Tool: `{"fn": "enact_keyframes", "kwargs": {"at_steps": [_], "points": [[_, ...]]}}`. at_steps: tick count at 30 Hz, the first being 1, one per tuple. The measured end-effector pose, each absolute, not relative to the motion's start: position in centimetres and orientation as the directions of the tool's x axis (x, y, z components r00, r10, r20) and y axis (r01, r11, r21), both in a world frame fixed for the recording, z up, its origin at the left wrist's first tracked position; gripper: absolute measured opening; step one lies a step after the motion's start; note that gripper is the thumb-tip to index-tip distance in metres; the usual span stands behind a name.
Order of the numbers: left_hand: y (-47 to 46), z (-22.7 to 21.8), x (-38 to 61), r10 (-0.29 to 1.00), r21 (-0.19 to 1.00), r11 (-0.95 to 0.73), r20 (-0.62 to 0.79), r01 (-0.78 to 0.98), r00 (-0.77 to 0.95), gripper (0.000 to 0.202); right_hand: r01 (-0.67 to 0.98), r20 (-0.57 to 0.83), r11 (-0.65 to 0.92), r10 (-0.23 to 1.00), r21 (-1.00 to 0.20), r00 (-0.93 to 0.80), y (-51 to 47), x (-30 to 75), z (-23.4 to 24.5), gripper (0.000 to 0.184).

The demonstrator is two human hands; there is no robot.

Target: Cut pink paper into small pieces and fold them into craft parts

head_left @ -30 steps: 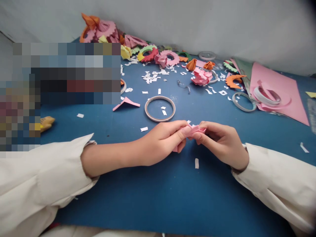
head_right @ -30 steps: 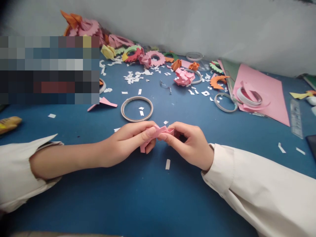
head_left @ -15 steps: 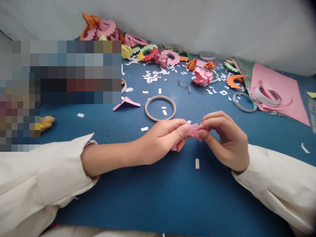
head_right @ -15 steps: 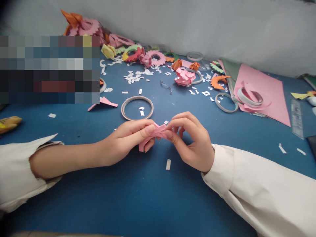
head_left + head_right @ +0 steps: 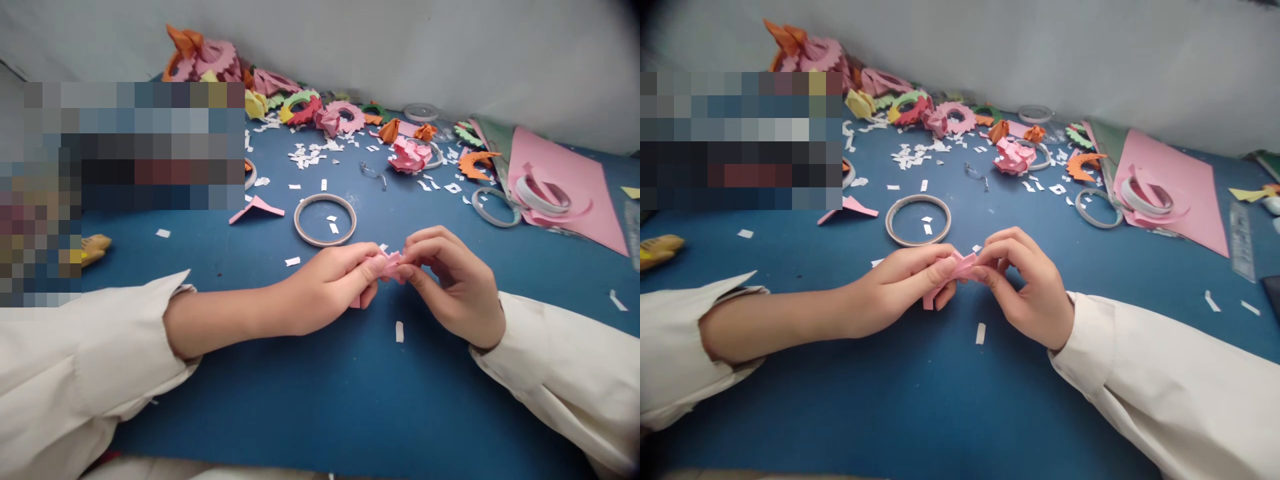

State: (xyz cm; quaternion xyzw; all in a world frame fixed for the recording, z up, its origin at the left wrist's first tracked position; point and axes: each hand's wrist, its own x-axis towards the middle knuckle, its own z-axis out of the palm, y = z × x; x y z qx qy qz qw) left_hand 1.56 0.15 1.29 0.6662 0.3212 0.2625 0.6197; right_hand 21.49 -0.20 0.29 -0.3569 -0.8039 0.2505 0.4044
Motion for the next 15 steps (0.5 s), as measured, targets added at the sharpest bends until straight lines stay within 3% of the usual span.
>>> {"fn": "enact_keyframes", "kwargs": {"at_steps": [9,12,15], "points": [[0.11,1.09,1.72,0.785,0.925,-0.222,-0.018,0.308,0.620,0.019,0.392,0.430,0.537,0.840,-0.747,-0.331,-0.33,21.07,0.14,0.005],[0.05,1.11,1.66,0.784,0.932,-0.222,-0.004,0.286,0.621,0.018,0.301,0.301,0.416,0.882,-0.858,-0.363,-0.24,21.16,0.27,0.014],[0.03,1.13,1.55,0.785,0.947,-0.196,-0.004,0.254,0.619,0.020,0.247,0.145,0.291,0.866,-0.924,-0.478,-0.07,21.35,0.56,0.012]]}}
